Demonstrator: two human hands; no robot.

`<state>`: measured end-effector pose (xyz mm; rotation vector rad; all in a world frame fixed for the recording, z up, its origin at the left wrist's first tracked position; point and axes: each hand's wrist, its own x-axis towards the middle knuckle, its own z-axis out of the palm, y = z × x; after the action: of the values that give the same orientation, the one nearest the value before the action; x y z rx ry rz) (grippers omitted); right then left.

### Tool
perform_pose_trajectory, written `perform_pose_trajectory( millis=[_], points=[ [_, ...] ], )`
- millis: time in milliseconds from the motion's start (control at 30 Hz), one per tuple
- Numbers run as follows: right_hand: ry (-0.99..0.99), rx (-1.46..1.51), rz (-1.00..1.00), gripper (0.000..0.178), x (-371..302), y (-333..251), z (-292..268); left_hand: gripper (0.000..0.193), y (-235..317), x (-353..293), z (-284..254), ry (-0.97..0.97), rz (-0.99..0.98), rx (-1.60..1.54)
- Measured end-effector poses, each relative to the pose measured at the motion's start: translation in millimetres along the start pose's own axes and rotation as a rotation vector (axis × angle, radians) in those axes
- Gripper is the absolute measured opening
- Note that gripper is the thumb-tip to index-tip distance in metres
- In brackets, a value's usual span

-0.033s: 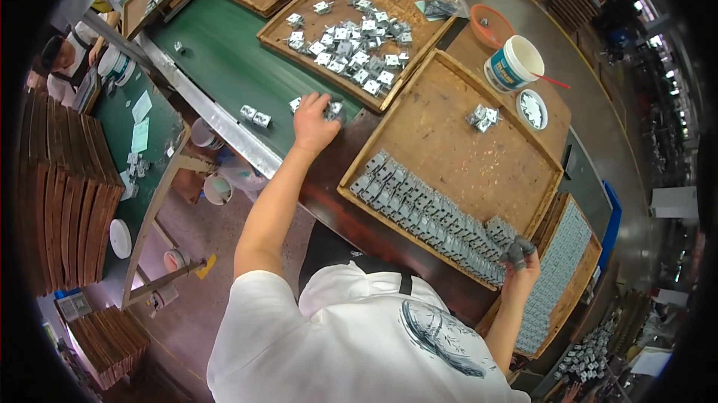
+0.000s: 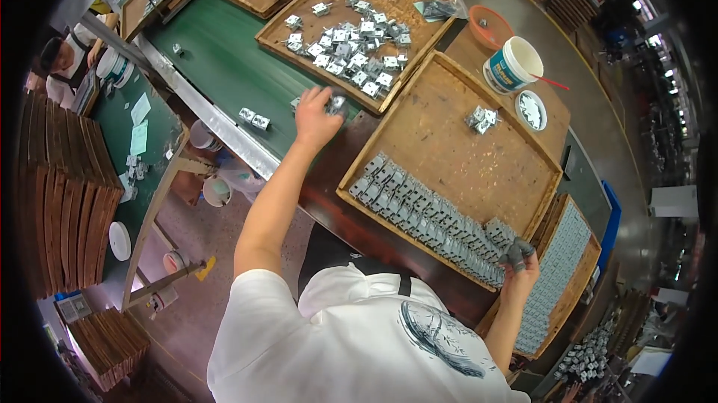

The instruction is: The person picks small metal electronic components from component bins and places them into a structured assembly tray or grid by hand.

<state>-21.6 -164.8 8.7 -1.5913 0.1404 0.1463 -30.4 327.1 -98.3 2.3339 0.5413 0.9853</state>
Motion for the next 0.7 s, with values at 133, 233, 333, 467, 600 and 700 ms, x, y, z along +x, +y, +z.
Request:
perform_pose_trajectory(
  millis=[133, 233, 333, 467, 600, 700],
  points=[
    [0.012, 0.012, 0.028, 0.021, 2.9, -1.6, 8.2, 0.032, 9.1, 70.2, 31.2, 0.019, 0.097, 0.062],
    [-0.017, 0.014, 0.030, 0.024, 9.0, -1.9, 20.2, 0.048, 22.8, 100.0, 48.2, -0.272, 0.101, 0.344],
    [-0.034, 0.000, 0.027, 0.027, 10.7, -5.1, 29.9, 0.064, 30.4, 96.7, 57.5, -0.295, 0.005, 0.305],
    [-0.066, 0.088, 0.031, 0.029, 8.5, -5.2, 25.6, 0.063, 29.1, 50.7, 19.3, -0.175, 0.018, 0.310],
    [-0.062, 0.090, 0.074, 0.028, 9.9, 0.4, 19.0, 0.077, 1.9, 2.9, -55.9, -0.075, -0.140, 0.618],
    [-0.061, 0.037, 0.101, 0.027, 13.3, 0.5, 39.0, 0.079, -35.6, -21.6, -86.6, -0.142, -0.367, 0.539]
  ],
)
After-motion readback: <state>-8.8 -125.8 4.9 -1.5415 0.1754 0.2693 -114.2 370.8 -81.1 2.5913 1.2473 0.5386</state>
